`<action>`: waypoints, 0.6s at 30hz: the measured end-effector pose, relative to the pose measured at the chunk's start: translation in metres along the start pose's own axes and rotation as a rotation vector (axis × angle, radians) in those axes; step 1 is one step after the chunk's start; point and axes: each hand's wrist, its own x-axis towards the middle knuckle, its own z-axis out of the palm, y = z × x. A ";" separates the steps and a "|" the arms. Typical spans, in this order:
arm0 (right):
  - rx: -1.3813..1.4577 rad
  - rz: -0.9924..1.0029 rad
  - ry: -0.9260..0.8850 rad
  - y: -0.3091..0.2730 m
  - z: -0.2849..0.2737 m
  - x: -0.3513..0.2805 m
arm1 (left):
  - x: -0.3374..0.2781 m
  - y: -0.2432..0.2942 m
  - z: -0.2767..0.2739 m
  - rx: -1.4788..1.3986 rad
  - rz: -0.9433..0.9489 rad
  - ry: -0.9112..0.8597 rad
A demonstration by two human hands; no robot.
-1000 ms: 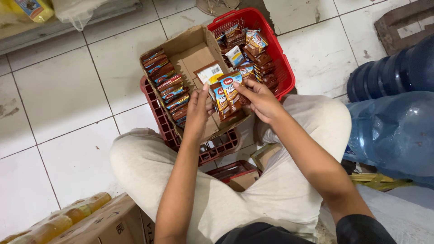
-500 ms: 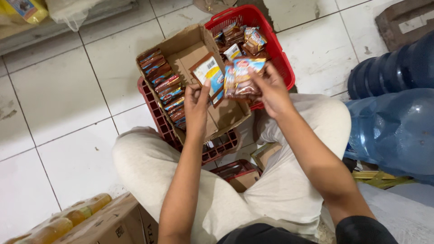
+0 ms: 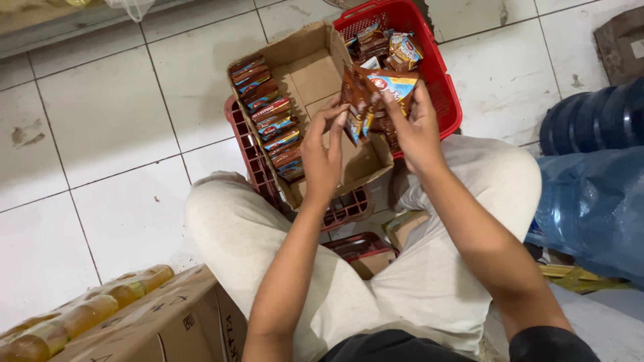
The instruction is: The person takes snack packets from a red basket and places them into a cardboard box, organizing them into neat rows.
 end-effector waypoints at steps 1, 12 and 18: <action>0.023 0.009 -0.009 0.001 -0.004 0.002 | 0.001 -0.001 -0.003 0.007 0.015 0.005; 0.024 0.102 -0.161 0.012 -0.008 -0.002 | 0.005 -0.044 -0.015 -0.389 -0.350 -0.221; -0.020 0.089 -0.104 0.009 -0.001 0.000 | 0.003 -0.047 -0.024 -0.452 -0.452 -0.213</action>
